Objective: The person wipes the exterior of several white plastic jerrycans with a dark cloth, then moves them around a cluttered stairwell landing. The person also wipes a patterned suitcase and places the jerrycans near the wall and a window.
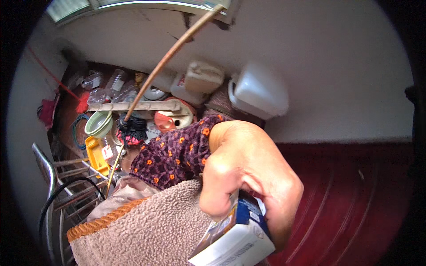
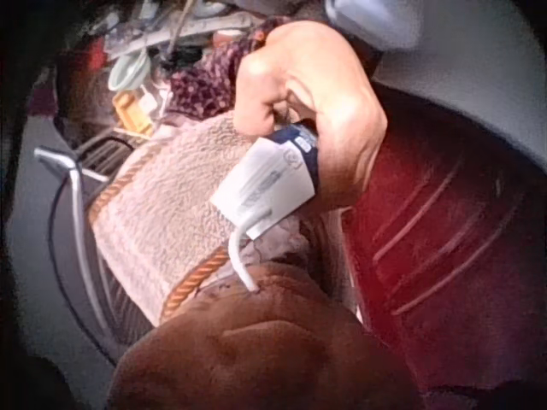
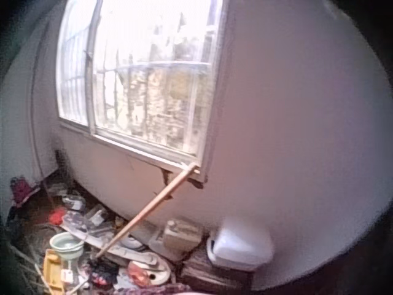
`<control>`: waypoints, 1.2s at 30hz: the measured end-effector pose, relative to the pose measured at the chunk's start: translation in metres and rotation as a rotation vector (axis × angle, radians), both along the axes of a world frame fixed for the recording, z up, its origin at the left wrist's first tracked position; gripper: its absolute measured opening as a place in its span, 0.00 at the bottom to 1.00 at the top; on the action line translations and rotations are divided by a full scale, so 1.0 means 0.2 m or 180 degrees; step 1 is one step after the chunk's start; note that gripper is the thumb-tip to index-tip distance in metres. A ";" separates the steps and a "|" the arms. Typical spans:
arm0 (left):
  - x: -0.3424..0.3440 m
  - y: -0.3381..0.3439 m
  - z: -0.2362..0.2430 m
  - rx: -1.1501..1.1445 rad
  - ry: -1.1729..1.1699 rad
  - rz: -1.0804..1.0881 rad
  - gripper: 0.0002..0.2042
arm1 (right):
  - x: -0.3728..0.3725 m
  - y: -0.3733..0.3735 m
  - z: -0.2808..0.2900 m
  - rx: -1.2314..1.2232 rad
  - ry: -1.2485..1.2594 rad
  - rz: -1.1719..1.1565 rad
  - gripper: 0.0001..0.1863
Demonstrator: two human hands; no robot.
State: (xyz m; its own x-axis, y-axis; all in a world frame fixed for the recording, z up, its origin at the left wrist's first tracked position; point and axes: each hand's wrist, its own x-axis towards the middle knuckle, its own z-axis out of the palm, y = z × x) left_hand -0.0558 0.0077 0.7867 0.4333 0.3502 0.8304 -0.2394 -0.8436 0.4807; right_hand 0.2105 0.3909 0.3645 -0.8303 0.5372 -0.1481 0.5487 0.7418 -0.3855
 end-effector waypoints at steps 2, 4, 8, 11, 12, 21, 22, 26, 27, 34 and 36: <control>0.02 0.10 0.04 -0.0104 0.0027 0.0249 0.12 | -0.13 0.16 -0.02 -0.0138 -0.0133 0.0397 0.18; 0.04 0.15 0.08 -0.0085 -0.0113 0.0392 0.12 | -0.27 0.28 0.00 -0.0208 -0.0321 0.0788 0.18; 0.05 0.18 0.15 -0.0225 -0.0068 0.1145 0.12 | -0.76 0.36 0.06 -0.0376 -0.0555 0.1845 0.18; 0.01 0.24 0.25 -0.0448 0.0133 0.2052 0.13 | -1.21 0.36 0.11 -0.0483 -0.0727 0.2682 0.18; 0.02 0.25 0.28 -0.0461 0.0119 0.2258 0.12 | -1.34 0.34 0.13 -0.0518 -0.0788 0.2948 0.18; -0.10 -0.19 0.06 -0.0593 -0.1043 0.4238 0.13 | -2.36 -0.42 -0.06 -0.0391 -0.1661 0.4912 0.18; -0.10 -0.36 -0.03 -0.0831 -0.1362 0.4313 0.13 | -2.46 -0.57 -0.12 -0.0333 -0.1764 0.5050 0.18; -0.13 -0.87 -0.38 -0.0412 -0.1439 0.5246 0.15 | -2.79 -1.14 -0.38 -0.0095 -0.2100 0.5516 0.18; -0.12 -0.97 -0.46 -0.0263 -0.1592 0.5503 0.16 | -2.86 -1.27 -0.43 -0.0062 -0.2141 0.5599 0.18; 0.03 -1.42 -0.79 -0.0548 -0.1777 0.6681 0.19 | -3.25 -1.81 -0.67 0.0216 -0.2093 0.5790 0.18; 0.07 -1.41 -0.79 -0.0313 -0.1732 0.7032 0.19 | -3.34 -1.88 -0.68 0.0258 -0.2103 0.5847 0.19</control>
